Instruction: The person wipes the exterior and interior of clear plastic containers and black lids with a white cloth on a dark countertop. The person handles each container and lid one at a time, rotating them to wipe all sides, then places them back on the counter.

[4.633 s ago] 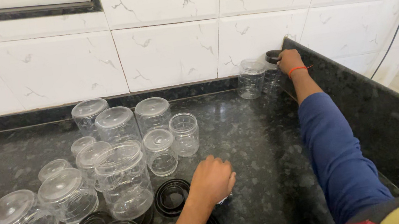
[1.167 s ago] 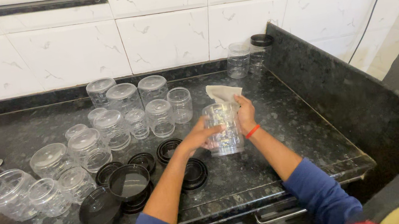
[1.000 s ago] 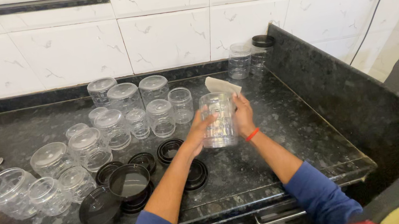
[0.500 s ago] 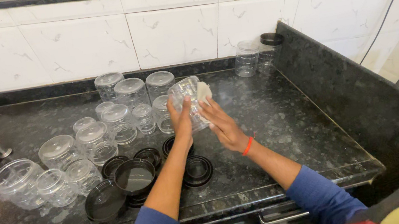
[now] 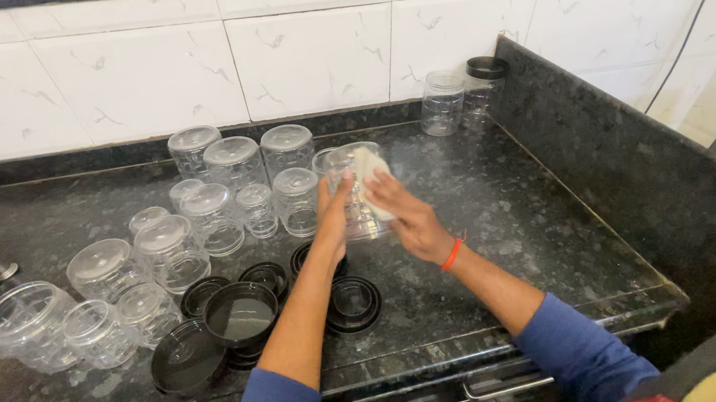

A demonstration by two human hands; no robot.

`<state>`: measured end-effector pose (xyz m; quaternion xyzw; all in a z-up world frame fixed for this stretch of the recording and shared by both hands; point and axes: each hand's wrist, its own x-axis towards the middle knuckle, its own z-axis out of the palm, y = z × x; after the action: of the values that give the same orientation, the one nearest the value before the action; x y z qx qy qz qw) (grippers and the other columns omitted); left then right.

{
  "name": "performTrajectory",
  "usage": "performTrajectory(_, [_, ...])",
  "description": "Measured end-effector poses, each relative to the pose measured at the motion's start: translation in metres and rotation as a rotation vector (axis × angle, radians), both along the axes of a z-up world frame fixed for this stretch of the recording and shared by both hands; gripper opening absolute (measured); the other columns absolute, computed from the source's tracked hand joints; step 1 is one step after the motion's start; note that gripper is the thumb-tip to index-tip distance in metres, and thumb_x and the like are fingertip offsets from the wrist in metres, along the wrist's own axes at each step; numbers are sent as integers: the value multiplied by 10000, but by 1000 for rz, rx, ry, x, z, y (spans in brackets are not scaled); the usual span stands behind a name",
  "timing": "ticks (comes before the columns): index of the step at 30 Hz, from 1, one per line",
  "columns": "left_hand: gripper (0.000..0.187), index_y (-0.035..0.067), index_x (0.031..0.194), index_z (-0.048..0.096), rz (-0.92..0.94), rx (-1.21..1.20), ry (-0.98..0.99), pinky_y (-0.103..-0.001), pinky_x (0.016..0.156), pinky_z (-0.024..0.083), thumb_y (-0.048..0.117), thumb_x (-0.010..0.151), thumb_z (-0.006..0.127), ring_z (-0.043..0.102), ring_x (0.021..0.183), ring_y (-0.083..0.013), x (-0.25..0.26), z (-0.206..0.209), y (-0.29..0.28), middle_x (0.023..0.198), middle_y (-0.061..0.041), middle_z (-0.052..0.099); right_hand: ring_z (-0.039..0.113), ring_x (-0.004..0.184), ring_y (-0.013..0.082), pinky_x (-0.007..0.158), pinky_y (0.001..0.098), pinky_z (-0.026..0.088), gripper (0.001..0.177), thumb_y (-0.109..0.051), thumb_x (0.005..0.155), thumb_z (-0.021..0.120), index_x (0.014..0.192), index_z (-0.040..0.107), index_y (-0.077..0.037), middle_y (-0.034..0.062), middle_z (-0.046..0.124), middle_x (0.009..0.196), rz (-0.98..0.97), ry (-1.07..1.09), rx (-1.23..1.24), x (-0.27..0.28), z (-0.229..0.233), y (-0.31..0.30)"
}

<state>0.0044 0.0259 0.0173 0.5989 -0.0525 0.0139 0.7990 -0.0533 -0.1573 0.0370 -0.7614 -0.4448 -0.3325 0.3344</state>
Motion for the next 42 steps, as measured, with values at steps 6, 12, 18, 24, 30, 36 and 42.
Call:
performTrajectory(6, [724, 97, 1482, 430, -10, -138, -207, -456, 977, 500, 504, 938, 680, 599, 1228, -307, 14, -10, 7, 1381, -210, 567, 389, 1535, 338, 1292, 472, 262, 574, -26, 876, 603, 1446, 559, -73, 91, 511, 1570, 34, -80, -204, -11, 5, 16])
performTrajectory(12, [838, 197, 1599, 307, -104, 180, -155, -455, 1126, 372, 589, 935, 635, 427, 1417, -285, -9, -3, -14, 1588, -148, 380, 303, 1582, 351, 1304, 473, 238, 495, -253, 1084, 468, 1544, 478, -72, 125, 407, 1654, -107, 16, 85, -1, 15, -2])
performTrajectory(18, [916, 204, 1597, 257, -21, 48, -35, -467, 1083, 377, 617, 852, 592, 408, 1411, -304, -8, 5, -4, 1586, -144, 353, 190, 1613, 368, 1321, 498, 125, 529, -212, 1047, 450, 1557, 457, -72, 148, 320, 1692, 20, 5, -81, -4, 15, -3])
performTrajectory(24, [909, 96, 1586, 279, 254, -21, -184, -402, 1126, 373, 650, 922, 559, 446, 1413, -285, 10, -5, 7, 1557, -166, 414, 181, 1616, 378, 1323, 510, 114, 603, -87, 936, 504, 1538, 472, -75, 132, 337, 1684, 68, 17, -176, -15, 8, 19])
performTrajectory(30, [948, 136, 1567, 261, 28, 107, -237, -461, 931, 554, 550, 820, 673, 623, 1187, -307, -6, -9, -22, 1455, -188, 522, 118, 1633, 373, 1319, 506, 112, 509, -142, 1079, 469, 1585, 428, -101, 138, 254, 1725, -35, 79, 59, 2, 10, 0])
performTrajectory(36, [955, 178, 1593, 261, 128, 303, -136, -423, 970, 510, 572, 823, 666, 632, 1179, -274, -9, -9, -25, 1395, -184, 584, 102, 1630, 374, 1310, 506, 127, 545, -143, 1062, 471, 1601, 397, -111, 136, 224, 1731, -97, 64, 40, 1, 6, 2])
performTrajectory(42, [813, 79, 1480, 399, 257, -133, -115, -405, 1056, 454, 628, 923, 622, 544, 1316, -276, 9, -10, -1, 1428, -176, 551, 129, 1639, 360, 1332, 509, 113, 593, -118, 1019, 494, 1603, 393, -114, 116, 245, 1733, -3, 34, -148, -14, 4, 18])
